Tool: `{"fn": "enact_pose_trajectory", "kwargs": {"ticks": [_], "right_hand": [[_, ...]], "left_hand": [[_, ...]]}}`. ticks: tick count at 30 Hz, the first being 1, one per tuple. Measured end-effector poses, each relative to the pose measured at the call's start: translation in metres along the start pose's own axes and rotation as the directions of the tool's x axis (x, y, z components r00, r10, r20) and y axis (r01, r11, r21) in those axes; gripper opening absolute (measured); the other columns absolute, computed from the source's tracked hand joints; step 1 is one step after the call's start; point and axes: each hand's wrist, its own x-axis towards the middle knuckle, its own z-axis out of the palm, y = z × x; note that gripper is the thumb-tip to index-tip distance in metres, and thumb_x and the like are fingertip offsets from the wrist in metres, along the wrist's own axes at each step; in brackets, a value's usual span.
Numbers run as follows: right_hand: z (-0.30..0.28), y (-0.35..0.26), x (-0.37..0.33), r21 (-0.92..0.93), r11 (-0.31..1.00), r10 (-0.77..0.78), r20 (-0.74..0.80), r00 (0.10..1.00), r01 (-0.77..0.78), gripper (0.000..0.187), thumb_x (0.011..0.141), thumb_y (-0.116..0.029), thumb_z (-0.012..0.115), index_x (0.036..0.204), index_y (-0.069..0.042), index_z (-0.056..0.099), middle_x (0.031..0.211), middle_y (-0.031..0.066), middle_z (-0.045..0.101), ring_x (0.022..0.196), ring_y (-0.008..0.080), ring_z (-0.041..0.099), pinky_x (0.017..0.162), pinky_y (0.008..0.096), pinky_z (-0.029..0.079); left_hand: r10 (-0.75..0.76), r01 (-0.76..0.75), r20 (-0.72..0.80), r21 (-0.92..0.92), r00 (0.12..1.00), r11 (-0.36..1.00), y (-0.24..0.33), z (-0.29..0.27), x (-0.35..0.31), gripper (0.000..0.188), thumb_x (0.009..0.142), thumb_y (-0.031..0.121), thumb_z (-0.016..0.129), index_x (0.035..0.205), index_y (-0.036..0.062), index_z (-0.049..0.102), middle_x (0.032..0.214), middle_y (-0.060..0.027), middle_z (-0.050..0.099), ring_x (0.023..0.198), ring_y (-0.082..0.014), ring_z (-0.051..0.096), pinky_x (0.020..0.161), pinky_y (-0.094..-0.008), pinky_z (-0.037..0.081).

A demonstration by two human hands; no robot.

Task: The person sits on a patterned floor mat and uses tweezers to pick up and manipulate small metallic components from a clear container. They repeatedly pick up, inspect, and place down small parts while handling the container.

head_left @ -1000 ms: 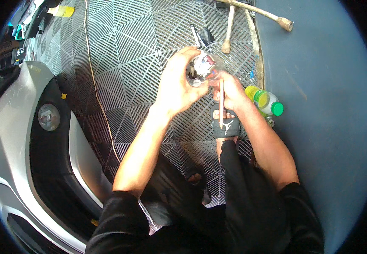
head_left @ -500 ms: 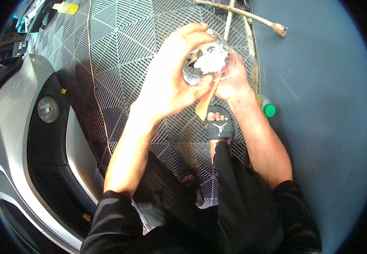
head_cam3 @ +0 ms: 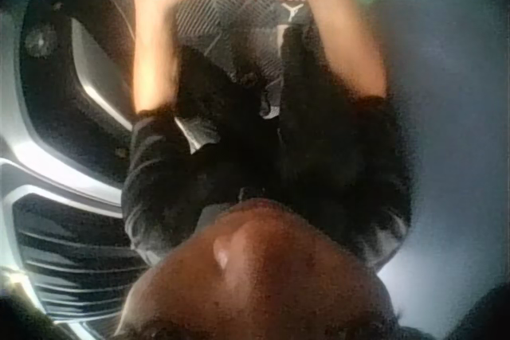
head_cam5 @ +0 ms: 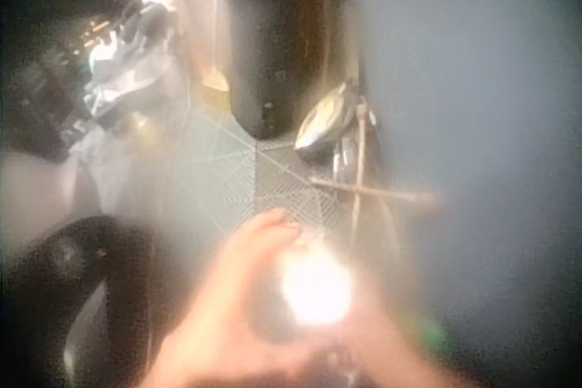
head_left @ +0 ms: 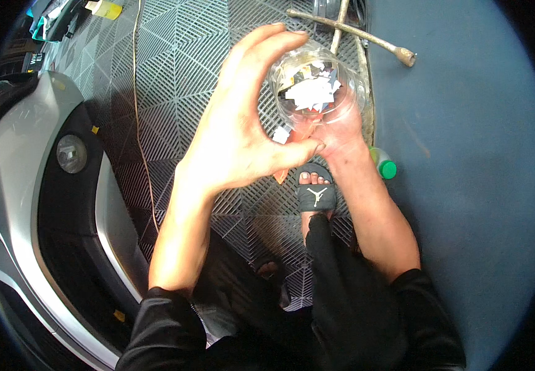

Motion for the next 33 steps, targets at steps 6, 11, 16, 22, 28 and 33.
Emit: {"fn": "enact_pose_trajectory", "kwargs": {"ticks": [6, 11, 16, 22, 28, 33], "right_hand": [[-0.003, -0.008, 0.003, -0.038, 0.999, -0.023, 0.009, 1.0, 0.023, 0.045, 0.105, -0.038, 0.035, 0.121, -0.01, 0.066, 0.109, 0.0055, 0.072, 0.096, 0.0216, 0.068, 0.071, 0.0373, 0.055], [-0.001, -0.008, 0.006, -0.119, 0.99, -0.096, -0.166, 0.982, 0.077, 0.045, 0.105, -0.038, 0.034, 0.118, -0.01, 0.066, 0.106, 0.0043, 0.072, 0.093, 0.0202, 0.068, 0.069, 0.0352, 0.054], [0.007, -0.005, 0.001, -0.264, 0.958, -0.182, -0.25, 0.951, 0.113, 0.045, 0.106, -0.038, 0.032, 0.119, -0.01, 0.065, 0.108, 0.0047, 0.072, 0.097, 0.0207, 0.068, 0.071, 0.038, 0.056], [0.003, -0.009, -0.003, -0.179, 0.98, -0.115, -0.181, 0.977, 0.082, 0.048, 0.106, -0.036, 0.031, 0.124, -0.006, 0.063, 0.117, 0.01, 0.07, 0.106, 0.0259, 0.068, 0.092, 0.0432, 0.056], [-0.01, -0.014, 0.003, -0.061, 0.997, -0.042, 0.064, 0.997, 0.046, 0.051, 0.105, -0.037, 0.03, 0.124, -0.002, 0.063, 0.114, 0.014, 0.071, 0.106, 0.0296, 0.068, 0.096, 0.0464, 0.054], [-0.009, -0.013, 0.006, -0.117, 0.99, -0.064, 0.086, 0.994, 0.074, 0.052, 0.105, -0.037, 0.029, 0.124, -0.003, 0.064, 0.115, 0.0138, 0.071, 0.105, 0.029, 0.069, 0.095, 0.0457, 0.055]], "left_hand": [[0.231, -0.136, -0.388, 0.256, 0.892, 0.957, 0.024, 0.002, -0.022, 0.061, 0.061, 0.025, 0.091, 0.112, 0.0052, 0.064, 0.106, -0.0102, 0.062, 0.103, -0.0253, 0.057, 0.092, -0.0407, 0.051], [-0.332, 0.319, 0.087, 0.131, 0.939, 0.939, 0.062, 0.005, -0.027, 0.095, 0.066, 0.033, 0.092, 0.147, 0.0079, 0.05, 0.066, -0.0029, 0.06, 0.058, -0.0149, 0.061, 0.058, -0.0296, 0.053], [-0.459, 0.363, 0.269, 0.338, 0.847, 0.868, 0.061, 0.003, -0.004, 0.099, 0.072, 0.039, 0.088, 0.152, 0.004, 0.04, 0.06, -0.0123, 0.065, 0.06, -0.0294, 0.073, 0.06, -0.0368, 0.058], [-0.476, 0.347, 0.312, 0.389, 0.822, 0.853, 0.059, 0.009, 0.005, 0.093, 0.076, 0.041, 0.085, 0.149, 0.0022, 0.043, 0.061, -0.0185, 0.066, 0.066, -0.0367, 0.074, 0.067, -0.0435, 0.061], [-0.452, 0.326, 0.371, 0.355, 0.811, 0.876, 0.062, 0.007, -0.003, 0.088, 0.075, 0.038, 0.086, 0.147, 0.0048, 0.048, 0.065, -0.0145, 0.067, 0.064, -0.0325, 0.073, 0.065, -0.0404, 0.059], [-0.399, 0.338, 0.375, 0.219, 0.837, 0.915, 0.062, 0.003, -0.01, 0.09, 0.076, 0.035, 0.086, 0.15, 0.0058, 0.044, 0.067, -0.0127, 0.067, 0.063, -0.0307, 0.073, 0.062, -0.0396, 0.059]]}}
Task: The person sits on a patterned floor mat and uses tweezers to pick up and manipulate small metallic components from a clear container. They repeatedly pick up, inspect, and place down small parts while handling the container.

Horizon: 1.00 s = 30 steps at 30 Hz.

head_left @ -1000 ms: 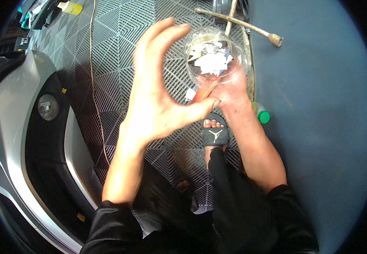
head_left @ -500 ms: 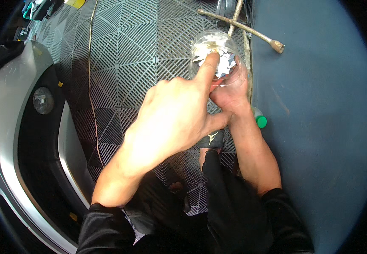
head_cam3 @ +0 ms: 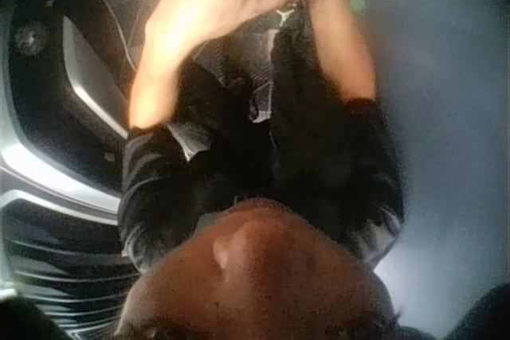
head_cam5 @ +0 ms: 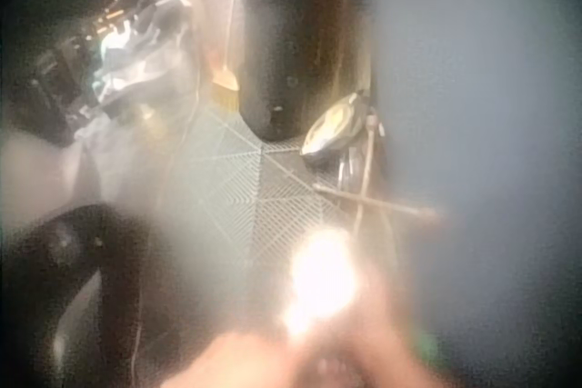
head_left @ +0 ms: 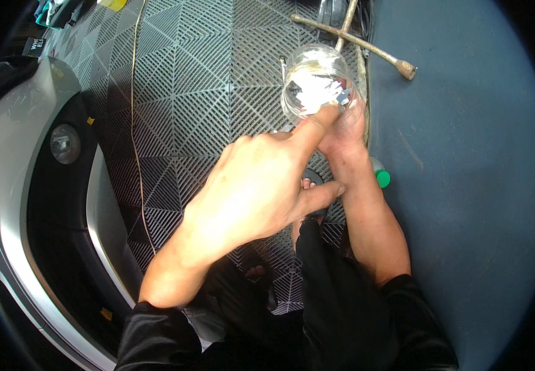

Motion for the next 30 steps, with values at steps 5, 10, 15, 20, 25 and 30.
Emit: {"fn": "enact_pose_trajectory", "kwargs": {"ticks": [5, 10, 15, 20, 25, 30], "right_hand": [[0.008, 0.004, -0.006, -0.068, 0.996, -0.073, -0.233, 0.97, 0.058, 0.05, 0.106, -0.037, 0.03, 0.122, -0.004, 0.064, 0.111, 0.0118, 0.072, 0.103, 0.0269, 0.069, 0.093, 0.044, 0.056], [0.01, 0.003, -0.006, -0.103, 0.993, -0.066, -0.158, 0.985, 0.05, 0.049, 0.106, -0.036, 0.03, 0.12, -0.005, 0.065, 0.11, 0.0108, 0.072, 0.101, 0.0269, 0.07, 0.091, 0.0439, 0.057], [0.006, -0.001, -0.005, -0.017, 1.0, -0.004, -0.048, 0.999, 0.003, 0.048, 0.106, -0.035, 0.031, 0.121, -0.004, 0.065, 0.111, 0.0112, 0.072, 0.102, 0.0269, 0.069, 0.094, 0.0448, 0.056], [0.008, 0.002, -0.004, -0.081, 0.996, -0.04, -0.191, 0.981, 0.024, 0.048, 0.105, -0.035, 0.031, 0.121, -0.004, 0.065, 0.111, 0.0117, 0.072, 0.102, 0.0267, 0.069, 0.095, 0.0458, 0.055], [0.01, 0.002, -0.008, -0.029, 1.0, -0.012, -0.064, 0.998, 0.011, 0.054, 0.106, -0.037, 0.026, 0.123, -0.001, 0.063, 0.112, 0.013, 0.072, 0.105, 0.0266, 0.069, 0.094, 0.0454, 0.056], [0.008, 0.004, -0.01, -0.055, 0.998, -0.006, -0.067, 0.998, 0.002, 0.053, 0.107, -0.035, 0.026, 0.122, -0.001, 0.063, 0.112, 0.0128, 0.071, 0.104, 0.0262, 0.069, 0.093, 0.0453, 0.057]], "left_hand": [[-0.063, 0.063, -0.077, 0.0, 0.995, 0.998, -0.006, 0.003, 0.005, 0.096, 0.076, 0.034, 0.086, 0.152, 0.0007, 0.038, 0.066, -0.0147, 0.068, 0.066, -0.0325, 0.074, 0.063, -0.0386, 0.059], [-0.109, 0.112, -0.039, 0.085, 0.993, 0.99, -0.005, 0.007, 0.005, 0.099, 0.076, 0.036, 0.086, 0.153, -0.001, 0.037, 0.066, -0.0154, 0.068, 0.068, -0.033, 0.075, 0.065, -0.0391, 0.059], [-0.087, 0.086, 0.017, 0.072, 0.996, 0.994, -0.004, 0.007, 0.0, 0.098, 0.077, 0.038, 0.086, 0.153, 0.0012, 0.039, 0.067, -0.0156, 0.068, 0.067, -0.0323, 0.074, 0.065, -0.0393, 0.059], [-0.022, 0.023, 0.022, -0.046, 1.0, 0.999, -0.007, 0.007, -0.002, 0.1, 0.077, 0.039, 0.087, 0.154, 0.0002, 0.037, 0.069, -0.0157, 0.068, 0.066, -0.0305, 0.074, 0.065, -0.0386, 0.059], [-0.109, 0.099, -0.099, -0.101, 0.989, 0.99, -0.006, 0.01, 0.001, 0.102, 0.078, 0.036, 0.086, 0.155, -0.0032, 0.031, 0.07, -0.0161, 0.069, 0.067, -0.0308, 0.074, 0.066, -0.0383, 0.059], [-0.116, 0.114, -0.079, -0.032, 0.99, 0.993, -0.006, 0.016, 0.006, 0.101, 0.079, 0.034, 0.084, 0.156, -0.0032, 0.03, 0.07, -0.0171, 0.069, 0.069, -0.0333, 0.075, 0.067, -0.0398, 0.06]]}}
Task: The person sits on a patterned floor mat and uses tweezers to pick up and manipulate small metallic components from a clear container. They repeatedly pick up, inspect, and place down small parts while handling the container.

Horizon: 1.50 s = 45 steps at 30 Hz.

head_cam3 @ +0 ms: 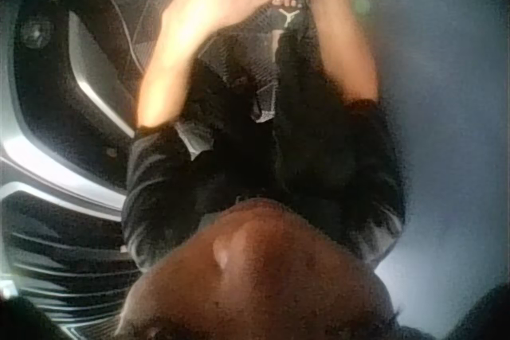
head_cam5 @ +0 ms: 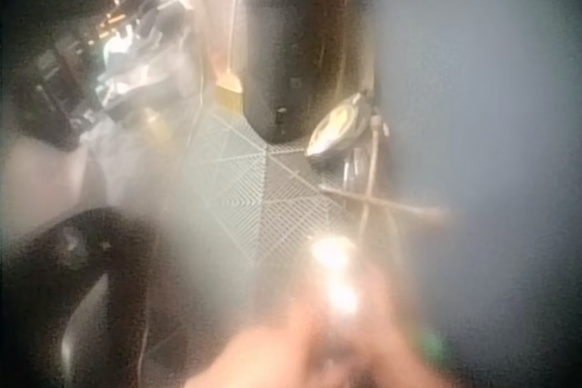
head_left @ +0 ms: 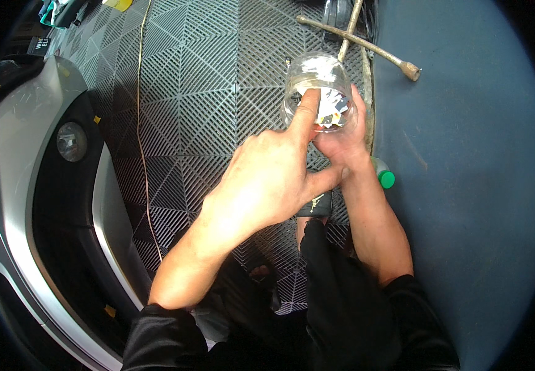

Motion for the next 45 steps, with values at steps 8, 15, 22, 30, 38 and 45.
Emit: {"fn": "enact_pose_trajectory", "kwargs": {"ticks": [8, 15, 22, 30, 38, 45], "right_hand": [[-0.005, 0.001, 0.006, -0.007, 1.0, -0.006, -0.009, 1.0, 0.006, 0.052, 0.106, -0.035, 0.027, 0.121, -0.001, 0.064, 0.111, 0.0125, 0.072, 0.101, 0.0262, 0.069, 0.091, 0.0441, 0.057], [-0.004, 0.002, 0.007, 0.017, 0.999, 0.031, 0.039, 0.999, -0.032, 0.054, 0.105, -0.036, 0.026, 0.122, -0.001, 0.064, 0.112, 0.0143, 0.072, 0.102, 0.0279, 0.069, 0.093, 0.0456, 0.057], [0.001, 0.003, 0.002, 0.031, 0.998, 0.053, 0.058, 0.997, -0.054, 0.055, 0.105, -0.037, 0.025, 0.122, -0.001, 0.064, 0.112, 0.0138, 0.072, 0.103, 0.0284, 0.069, 0.094, 0.046, 0.056], [-0.008, 0.005, 0.001, 0.12, 0.987, 0.101, 0.029, 0.994, -0.103, 0.055, 0.106, -0.04, 0.028, 0.124, -0.003, 0.064, 0.114, 0.0128, 0.072, 0.105, 0.0274, 0.069, 0.095, 0.045, 0.056], [-0.008, 0.005, 0.007, 0.016, 0.996, 0.081, 0.09, 0.993, -0.083, 0.054, 0.106, -0.036, 0.024, 0.122, -0.002, 0.064, 0.112, 0.0134, 0.072, 0.104, 0.0264, 0.069, 0.095, 0.0463, 0.056], [-0.006, 0.005, 0.004, -0.062, 0.996, 0.051, -0.212, 0.976, -0.066, 0.05, 0.106, -0.033, 0.027, 0.118, -0.002, 0.065, 0.107, 0.0124, 0.073, 0.1, 0.0251, 0.07, 0.093, 0.0448, 0.057]], "left_hand": [[-0.073, 0.063, 0.082, 0.12, 0.994, 0.991, 0.001, -0.003, -0.009, 0.1, 0.081, 0.041, 0.082, 0.155, -0.0035, 0.03, 0.075, -0.0223, 0.07, 0.071, -0.0392, 0.074, 0.069, -0.0449, 0.061], [-0.061, 0.05, 0.105, 0.104, 0.993, 0.993, 0.011, -0.005, -0.015, 0.1, 0.082, 0.038, 0.082, 0.152, -0.0096, 0.03, 0.075, -0.0264, 0.07, 0.069, -0.0423, 0.073, 0.066, -0.0473, 0.06], [0.097, -0.087, -0.047, 0.191, 0.994, 0.978, 0.004, -0.005, -0.004, 0.089, 0.085, 0.031, 0.078, 0.145, -0.0182, 0.034, 0.059, -0.0169, 0.065, 0.055, -0.0326, 0.07, 0.057, -0.04, 0.06], [-0.009, 0.006, 0.022, 0.126, 1.0, 0.992, 0.001, -0.001, -0.004, 0.09, 0.081, 0.033, 0.083, 0.143, -0.014, 0.037, 0.067, -0.0251, 0.067, 0.069, -0.0408, 0.074, 0.066, -0.0443, 0.062], [0.068, -0.062, -0.063, 0.084, 0.996, 0.995, -0.008, 0.0, 0.005, 0.092, 0.081, 0.026, 0.079, 0.145, -0.021, 0.032, 0.065, -0.0218, 0.068, 0.064, -0.0335, 0.074, 0.065, -0.0401, 0.063], [0.054, -0.054, 0.0, -0.017, 0.999, 0.998, -0.009, 0.003, 0.005, 0.089, 0.08, 0.026, 0.08, 0.144, -0.0183, 0.037, 0.068, -0.0246, 0.069, 0.069, -0.0364, 0.075, 0.071, -0.0427, 0.062]]}}
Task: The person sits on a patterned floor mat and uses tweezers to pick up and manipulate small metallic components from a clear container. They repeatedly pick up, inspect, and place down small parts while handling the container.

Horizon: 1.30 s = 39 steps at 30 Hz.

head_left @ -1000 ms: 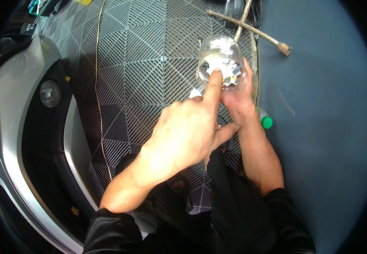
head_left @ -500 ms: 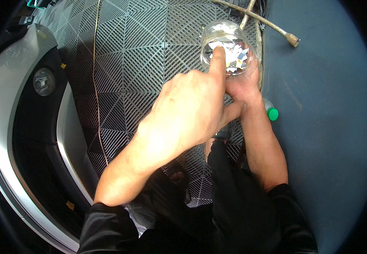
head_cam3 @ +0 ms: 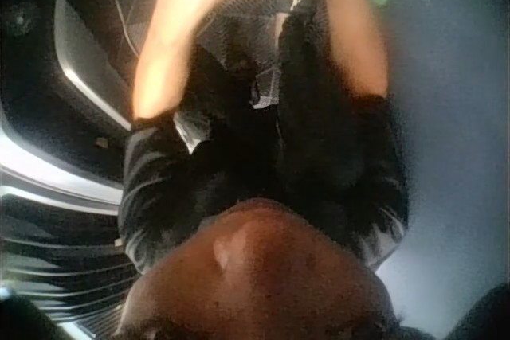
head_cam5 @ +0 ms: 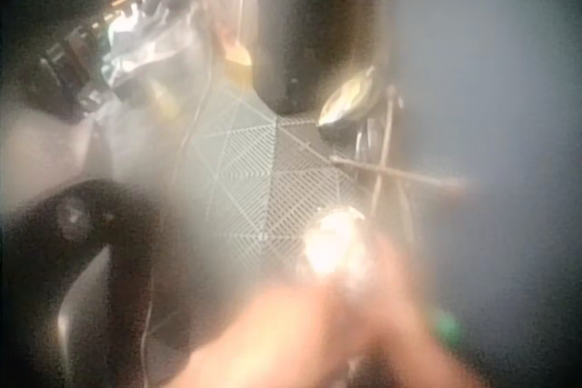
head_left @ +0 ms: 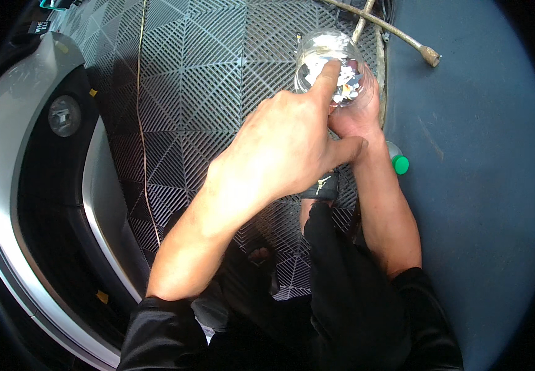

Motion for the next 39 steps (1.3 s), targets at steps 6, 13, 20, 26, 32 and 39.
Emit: {"fn": "enact_pose_trajectory", "kwargs": {"ticks": [6, 13, 20, 26, 32, 39], "right_hand": [[0.001, 0.001, 0.0, -0.047, 0.998, -0.031, 0.047, 0.998, 0.033, 0.048, 0.106, -0.031, 0.029, 0.116, -0.003, 0.066, 0.107, 0.012, 0.073, 0.099, 0.0247, 0.071, 0.092, 0.0443, 0.057], [0.001, 0.0, 0.0, -0.083, 0.996, -0.034, 0.032, 0.999, 0.036, 0.048, 0.107, -0.032, 0.029, 0.115, -0.003, 0.066, 0.103, 0.0098, 0.074, 0.094, 0.0232, 0.071, 0.089, 0.0426, 0.058], [-0.006, 0.006, 0.0, 0.015, 0.999, -0.049, 0.296, 0.954, 0.046, 0.049, 0.107, -0.032, 0.027, 0.115, -0.003, 0.066, 0.104, 0.0107, 0.073, 0.094, 0.0226, 0.071, 0.087, 0.0427, 0.059], [-0.007, 0.001, 0.0, -0.018, 0.999, 0.041, 0.18, 0.983, -0.039, 0.049, 0.107, -0.032, 0.027, 0.116, -0.001, 0.064, 0.108, 0.0116, 0.072, 0.1, 0.0235, 0.07, 0.091, 0.0434, 0.058], [-0.012, 0.003, 0.005, -0.021, 0.999, 0.038, 0.19, 0.981, -0.035, 0.047, 0.107, -0.031, 0.029, 0.115, -0.001, 0.065, 0.106, 0.0116, 0.072, 0.097, 0.0235, 0.07, 0.089, 0.0434, 0.058], [-0.019, 0.0, 0.004, -0.043, 0.999, 0.015, 0.141, 0.99, -0.009, 0.044, 0.106, -0.031, 0.033, 0.114, -0.002, 0.066, 0.104, 0.0107, 0.073, 0.094, 0.0232, 0.071, 0.088, 0.0432, 0.058]], "left_hand": [[-0.072, 0.069, 0.087, 0.037, 0.994, 0.997, 0.006, -0.008, -0.009, 0.084, 0.081, 0.027, 0.079, 0.142, -0.0166, 0.041, 0.068, -0.0228, 0.069, 0.067, -0.0359, 0.074, 0.07, -0.0408, 0.062], [-0.093, 0.093, 0.032, -0.006, 0.995, 0.996, 0.007, -0.014, -0.013, 0.084, 0.081, 0.032, 0.081, 0.144, -0.0109, 0.045, 0.07, -0.025, 0.069, 0.068, -0.0362, 0.075, 0.064, -0.0385, 0.059], [-0.073, 0.07, 0.032, 0.078, 0.997, 0.994, -0.001, -0.007, -0.002, 0.083, 0.083, 0.028, 0.079, 0.14, -0.0194, 0.042, 0.075, -0.0263, 0.071, 0.073, -0.0366, 0.076, 0.071, -0.0409, 0.062], [-0.061, 0.057, 0.043, 0.088, 0.997, 0.994, 0.0, -0.007, -0.006, 0.083, 0.082, 0.026, 0.078, 0.141, -0.0202, 0.041, 0.076, -0.0261, 0.071, 0.074, -0.0374, 0.076, 0.074, -0.0422, 0.063], [-0.096, 0.092, 0.087, 0.055, 0.992, 0.994, 0.005, -0.012, -0.005, 0.081, 0.081, 0.026, 0.078, 0.139, -0.0195, 0.043, 0.076, -0.0272, 0.071, 0.075, -0.0381, 0.076, 0.073, -0.0428, 0.063], [-0.101, 0.091, 0.088, 0.112, 0.991, 0.99, 0.004, -0.003, 0.002, 0.076, 0.083, 0.025, 0.076, 0.139, -0.017, 0.045, 0.079, -0.0273, 0.072, 0.079, -0.0382, 0.076, 0.076, -0.0431, 0.063]]}}
